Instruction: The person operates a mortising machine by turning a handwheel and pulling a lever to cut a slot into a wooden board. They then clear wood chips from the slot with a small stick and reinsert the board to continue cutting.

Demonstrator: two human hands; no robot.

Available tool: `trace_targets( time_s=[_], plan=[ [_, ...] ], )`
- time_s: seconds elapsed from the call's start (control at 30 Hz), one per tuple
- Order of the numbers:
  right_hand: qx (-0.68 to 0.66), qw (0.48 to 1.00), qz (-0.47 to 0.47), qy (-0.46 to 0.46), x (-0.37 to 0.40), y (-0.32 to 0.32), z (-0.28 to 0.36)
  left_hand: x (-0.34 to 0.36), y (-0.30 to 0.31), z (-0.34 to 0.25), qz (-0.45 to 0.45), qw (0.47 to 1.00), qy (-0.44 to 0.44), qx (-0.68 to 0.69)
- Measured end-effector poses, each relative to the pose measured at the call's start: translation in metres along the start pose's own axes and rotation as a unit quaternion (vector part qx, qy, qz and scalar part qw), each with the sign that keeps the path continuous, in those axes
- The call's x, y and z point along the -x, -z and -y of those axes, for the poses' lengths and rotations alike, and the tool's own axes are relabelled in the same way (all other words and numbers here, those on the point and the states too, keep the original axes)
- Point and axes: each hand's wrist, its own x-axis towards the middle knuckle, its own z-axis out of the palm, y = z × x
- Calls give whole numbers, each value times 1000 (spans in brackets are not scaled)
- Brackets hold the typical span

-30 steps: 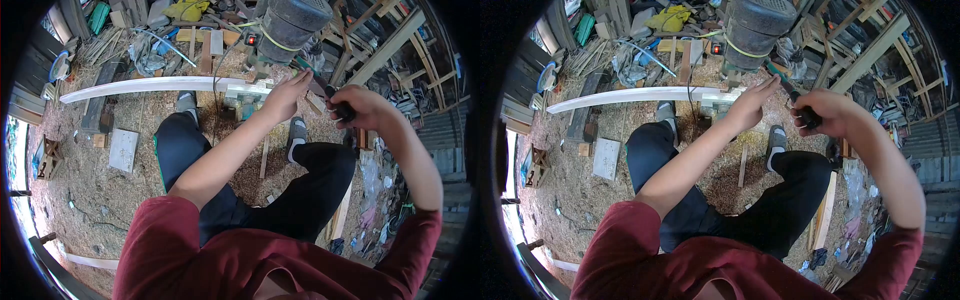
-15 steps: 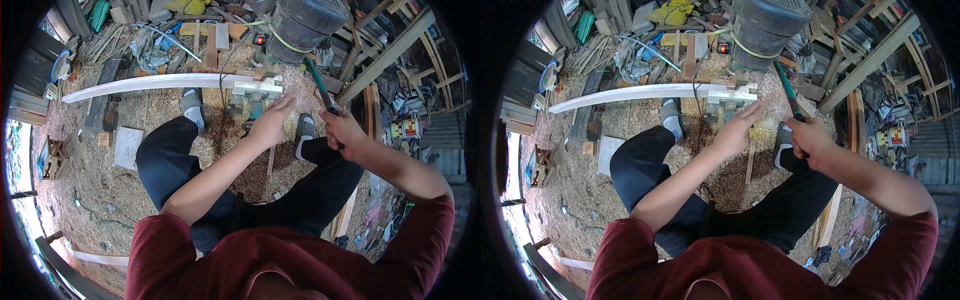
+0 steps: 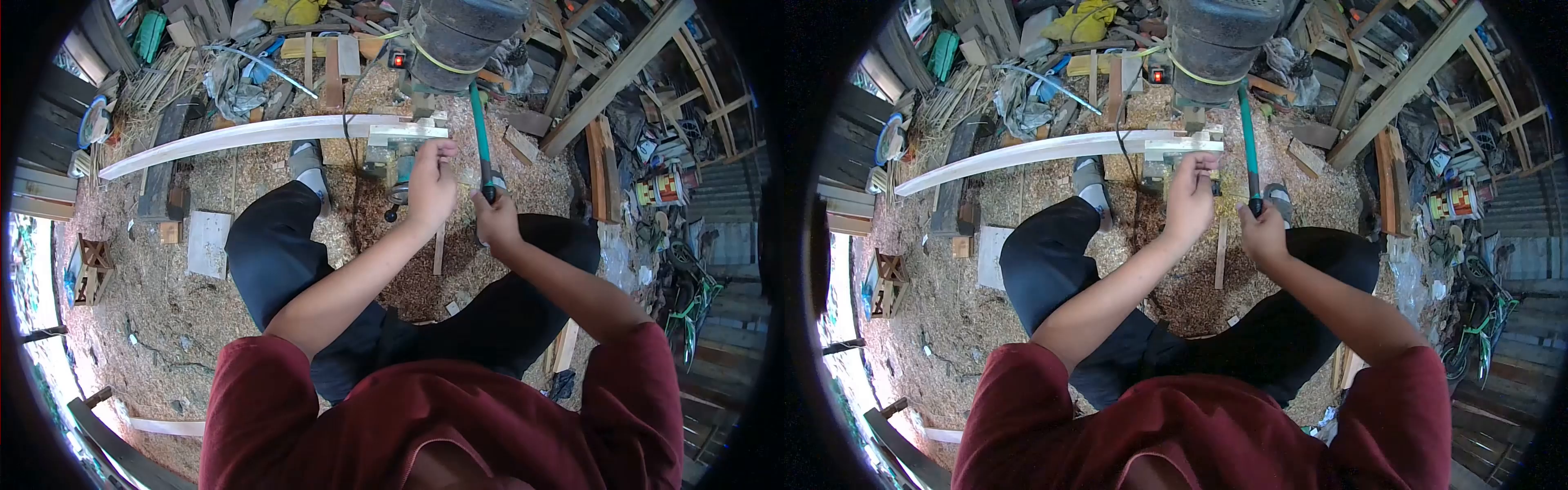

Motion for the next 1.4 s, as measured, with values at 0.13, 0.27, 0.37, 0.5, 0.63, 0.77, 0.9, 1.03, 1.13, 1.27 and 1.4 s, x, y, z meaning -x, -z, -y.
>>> trace_targets(
  time_s=[0.13,0.27,0.37,0.5,0.63,0.77,0.9,1.03,1.13,1.27,1.4],
  plan=[
    [20,994,-52,96,-10,-29,-40,10,-1,29,-80,995,52,3],
    [67,976,-117,169,-21,-58,-69,16,5,54,-133,985,105,14],
    [75,974,-128,169,-28,-59,-74,17,0,51,-147,983,108,31],
    [75,965,-155,198,-28,-66,-79,20,-7,66,-128,987,98,12],
    [101,968,-157,165,-33,-69,-86,28,-6,7,-125,979,113,111],
    [68,976,-130,159,-39,-67,-87,37,25,-4,-151,968,80,186],
    [10,987,-118,111,9,-31,-15,42,49,2,-221,931,168,239],
    [-178,978,50,97,50,45,80,30,42,-22,-184,945,125,240],
    [-267,936,203,104,40,83,132,23,38,-36,-152,965,67,205],
    [-354,889,196,214,15,96,211,14,36,-32,-150,969,43,193],
    [-363,881,190,237,-30,104,271,13,31,-26,-160,970,24,179]
  ],
)
